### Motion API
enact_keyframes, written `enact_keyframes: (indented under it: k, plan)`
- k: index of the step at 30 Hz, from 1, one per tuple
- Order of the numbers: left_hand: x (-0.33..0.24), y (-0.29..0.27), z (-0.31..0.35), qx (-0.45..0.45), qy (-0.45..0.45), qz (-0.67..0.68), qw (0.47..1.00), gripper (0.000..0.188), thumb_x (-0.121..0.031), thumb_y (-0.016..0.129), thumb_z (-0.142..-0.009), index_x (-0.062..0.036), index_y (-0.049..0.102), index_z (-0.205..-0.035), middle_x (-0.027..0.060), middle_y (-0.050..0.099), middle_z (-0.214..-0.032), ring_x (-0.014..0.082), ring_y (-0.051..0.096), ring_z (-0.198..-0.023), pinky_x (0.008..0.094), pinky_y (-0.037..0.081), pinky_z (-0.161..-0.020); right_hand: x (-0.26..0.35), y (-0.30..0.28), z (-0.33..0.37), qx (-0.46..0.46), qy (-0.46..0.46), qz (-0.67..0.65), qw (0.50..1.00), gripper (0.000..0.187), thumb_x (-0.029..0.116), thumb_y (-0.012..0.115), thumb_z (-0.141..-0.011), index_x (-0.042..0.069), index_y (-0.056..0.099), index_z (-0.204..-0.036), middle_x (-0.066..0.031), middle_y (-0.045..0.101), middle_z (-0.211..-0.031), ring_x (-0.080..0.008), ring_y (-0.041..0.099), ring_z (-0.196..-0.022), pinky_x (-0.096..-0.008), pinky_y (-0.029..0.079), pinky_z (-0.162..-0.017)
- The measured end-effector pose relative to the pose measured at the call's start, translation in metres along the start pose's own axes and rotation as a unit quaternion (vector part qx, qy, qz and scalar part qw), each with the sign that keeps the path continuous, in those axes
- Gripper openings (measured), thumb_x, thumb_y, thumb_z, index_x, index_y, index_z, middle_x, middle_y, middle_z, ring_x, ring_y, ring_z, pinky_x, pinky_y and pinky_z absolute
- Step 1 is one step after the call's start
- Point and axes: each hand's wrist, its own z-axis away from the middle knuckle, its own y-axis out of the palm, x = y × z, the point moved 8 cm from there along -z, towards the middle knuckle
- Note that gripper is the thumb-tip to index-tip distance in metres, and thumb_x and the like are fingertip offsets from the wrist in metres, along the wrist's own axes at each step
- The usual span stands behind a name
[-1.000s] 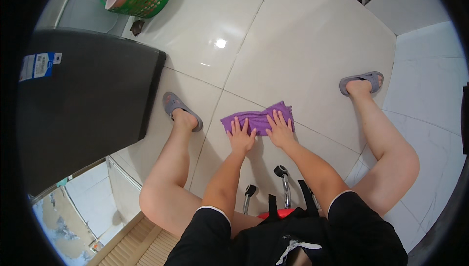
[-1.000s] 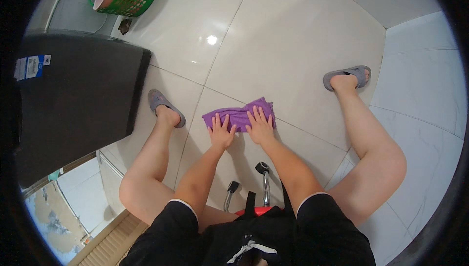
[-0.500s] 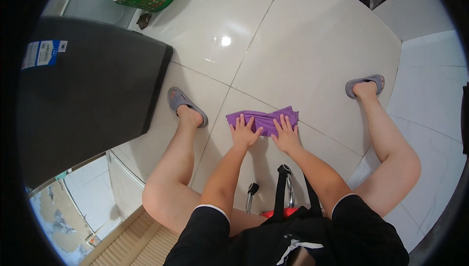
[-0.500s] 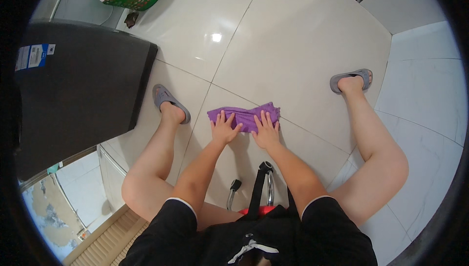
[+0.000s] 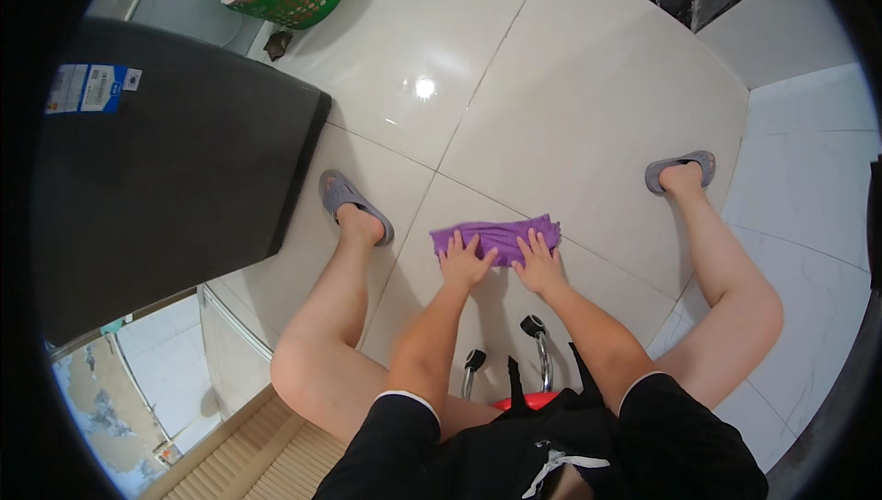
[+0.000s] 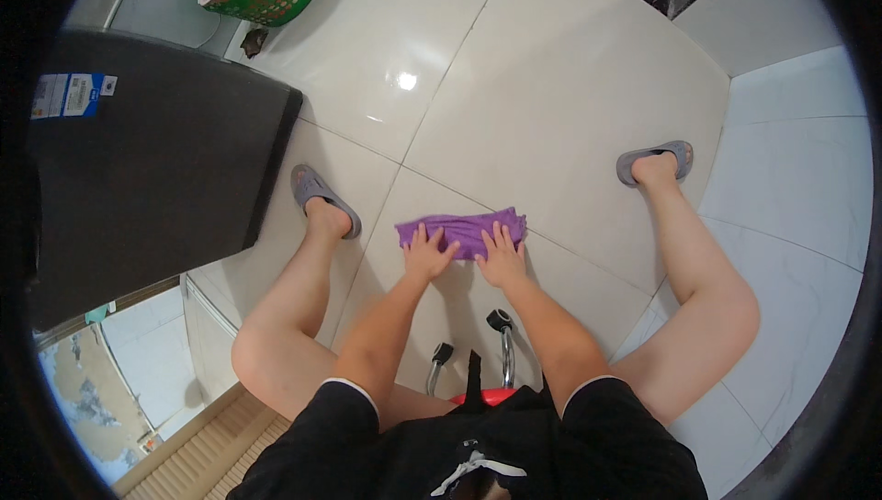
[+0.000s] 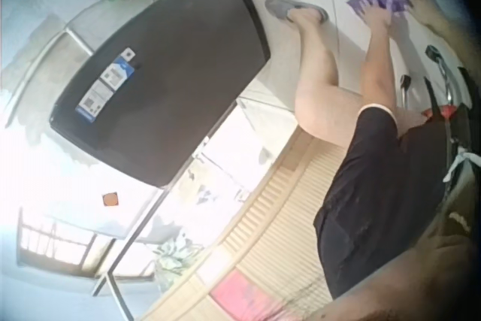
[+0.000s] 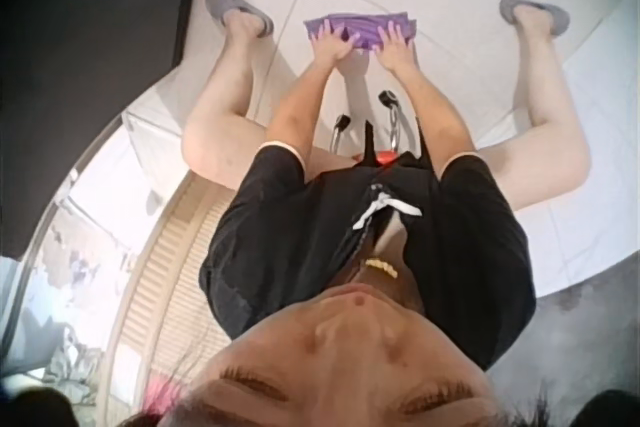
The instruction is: The person wipes the exterior surface of a washing machine with a purple cloth and then cleans the surrounding tile floor and walls.
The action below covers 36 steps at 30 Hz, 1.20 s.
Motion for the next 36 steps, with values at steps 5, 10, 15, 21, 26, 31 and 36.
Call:
enact_keyframes:
  k: [5,10,15,21,26,31,36]
  plan:
    - [-0.003,0.072,0.058,0.078,-0.043,0.008,0.996,0.077,-0.064,0.043,-0.082,-0.0268,0.024,-0.146,0.0172,0.006,-0.154,0.0334,0.01,-0.141,0.0523,0.011,-0.111,-0.013,0.01,0.023,-0.012,0.025,-0.003,1.0,0.062,0.039,0.051,-0.088,0.015,0.032,-0.142,-0.012,0.014,-0.153,-0.029,0.012,-0.141,-0.0577,0.018,-0.108]
    - [-0.003,0.091,0.062,0.011,-0.054,-0.021,0.998,0.076,-0.059,0.042,-0.086,-0.0227,0.015,-0.148,0.0237,-0.001,-0.152,0.0406,0.003,-0.14,0.0573,0.009,-0.109,0.01,0.011,0.007,-0.106,0.009,0.043,0.993,0.06,0.04,0.052,-0.087,0.016,0.036,-0.14,-0.0129,0.018,-0.151,-0.0309,0.013,-0.14,-0.0644,0.017,-0.104]
    - [-0.033,0.079,0.037,-0.032,-0.07,0.028,0.997,0.076,-0.051,0.046,-0.088,-0.0212,0.013,-0.148,0.0253,-0.004,-0.151,0.044,-0.002,-0.139,0.066,0.011,-0.104,0.016,-0.035,-0.044,-0.188,-0.063,0.009,0.98,0.055,0.039,0.06,-0.082,0.02,0.047,-0.132,-0.0063,0.027,-0.149,-0.0249,0.017,-0.14,-0.0697,0.015,-0.101]
    - [-0.129,0.022,-0.053,-0.1,-0.017,0.023,0.995,0.075,-0.045,0.051,-0.087,-0.0199,0.016,-0.148,0.0264,-0.005,-0.151,0.0452,-0.006,-0.139,0.0719,0.01,-0.099,-0.051,-0.136,-0.131,-0.221,-0.101,0.143,0.959,0.058,0.054,0.044,-0.088,0.027,0.039,-0.139,-0.0042,0.024,-0.151,-0.0227,0.018,-0.139,-0.0648,0.017,-0.103]
    - [-0.245,-0.005,-0.116,-0.133,0.129,-0.035,0.982,0.067,-0.048,0.047,-0.089,-0.0254,0.022,-0.146,0.0212,0.001,-0.153,0.0417,-0.003,-0.14,0.0697,0.006,-0.102,-0.162,-0.21,-0.149,-0.309,0.033,0.149,0.939,0.059,0.051,0.043,-0.089,0.025,0.035,-0.141,-0.0078,0.023,-0.151,-0.0252,0.018,-0.14,-0.0592,0.019,-0.106]
    - [-0.317,0.033,-0.092,-0.088,0.308,-0.119,0.94,0.061,-0.045,0.047,-0.089,-0.0283,0.027,-0.145,0.0163,0.007,-0.153,0.0371,0.002,-0.141,0.0676,0.006,-0.104,-0.26,-0.186,-0.059,-0.357,0.242,0.042,0.901,0.059,0.042,0.051,-0.089,0.019,0.035,-0.14,-0.0117,0.024,-0.15,-0.0292,0.02,-0.139,-0.0576,0.018,-0.107]
    - [-0.269,0.097,-0.013,0.015,0.395,-0.166,0.903,0.06,-0.045,0.049,-0.088,-0.032,0.029,-0.143,0.0116,0.012,-0.153,0.0326,0.007,-0.142,0.0646,0.008,-0.106,-0.244,-0.045,0.067,-0.304,0.396,-0.014,0.866,0.065,0.038,0.049,-0.09,0.013,0.024,-0.145,-0.0158,0.014,-0.152,-0.0308,0.013,-0.141,-0.0563,0.015,-0.109]
